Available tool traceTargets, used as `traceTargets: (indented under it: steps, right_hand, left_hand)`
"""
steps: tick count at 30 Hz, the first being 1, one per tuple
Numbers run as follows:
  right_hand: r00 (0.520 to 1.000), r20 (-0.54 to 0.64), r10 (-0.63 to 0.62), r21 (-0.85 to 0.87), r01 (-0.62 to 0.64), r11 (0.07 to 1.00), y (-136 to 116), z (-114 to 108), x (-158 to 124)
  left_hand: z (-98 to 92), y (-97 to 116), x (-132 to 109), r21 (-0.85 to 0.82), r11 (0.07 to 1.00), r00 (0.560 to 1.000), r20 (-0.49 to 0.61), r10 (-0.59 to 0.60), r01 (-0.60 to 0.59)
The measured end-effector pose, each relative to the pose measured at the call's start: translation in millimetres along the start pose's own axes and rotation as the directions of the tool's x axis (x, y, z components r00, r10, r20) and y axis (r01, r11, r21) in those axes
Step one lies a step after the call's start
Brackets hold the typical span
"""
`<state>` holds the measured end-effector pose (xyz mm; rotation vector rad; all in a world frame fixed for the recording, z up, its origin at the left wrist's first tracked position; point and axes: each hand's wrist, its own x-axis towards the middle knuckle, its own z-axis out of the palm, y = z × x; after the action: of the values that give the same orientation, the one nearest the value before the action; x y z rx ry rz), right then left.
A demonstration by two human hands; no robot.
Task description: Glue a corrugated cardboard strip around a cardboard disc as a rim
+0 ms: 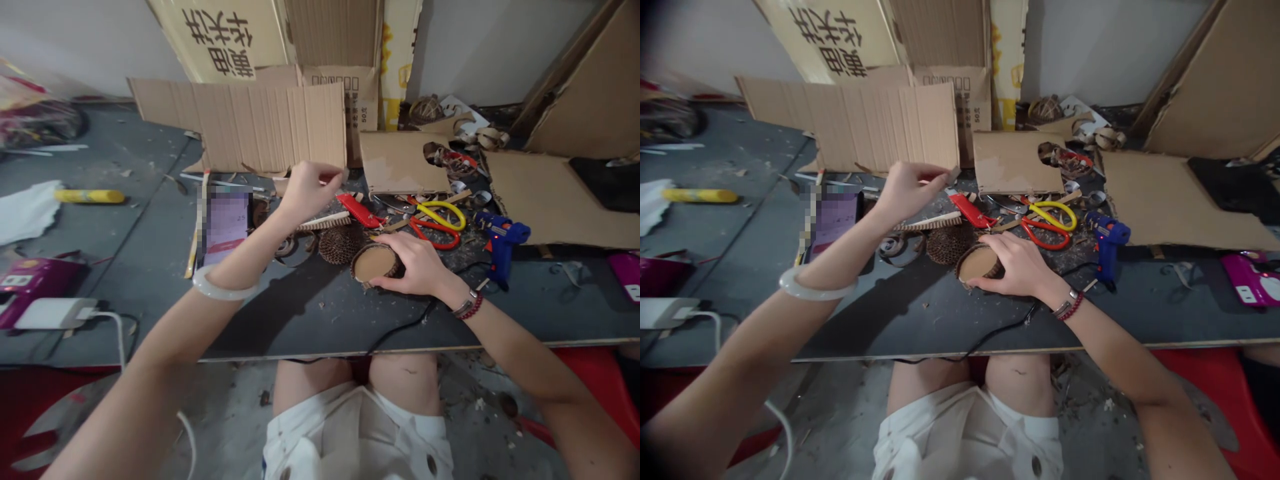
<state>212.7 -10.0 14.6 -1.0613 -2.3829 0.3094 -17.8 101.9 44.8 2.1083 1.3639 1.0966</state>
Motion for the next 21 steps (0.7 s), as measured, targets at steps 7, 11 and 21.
traceTargets:
  steps: [7, 11, 21]
  right_hand:
    - [0.997, -0.069, -0.04, 0.065, 0.044, 0.997, 1.4, -1.2, 1.6]
    - [0.973, -0.224, 0.047, 0.131, -0.017, 0.991, 3.1, -0.1, 1.3]
    - [0.961, -0.275, -0.011, 0.149, 0.054, 0.987, -1.6, -2.5, -0.6]
  left_hand:
    - [11.5, 16.7, -69.4, -0.186, 0.981, 0.996, -0.071, 0.047, -0.06]
    - [17.6, 22.8, -87.0, 0.058, 0.923, 0.924, -0.016, 0.382, -0.38]
    - [12.3, 17.0, -90.2, 0.141, 0.906, 0.915, 0.005, 0.403, -0.4]
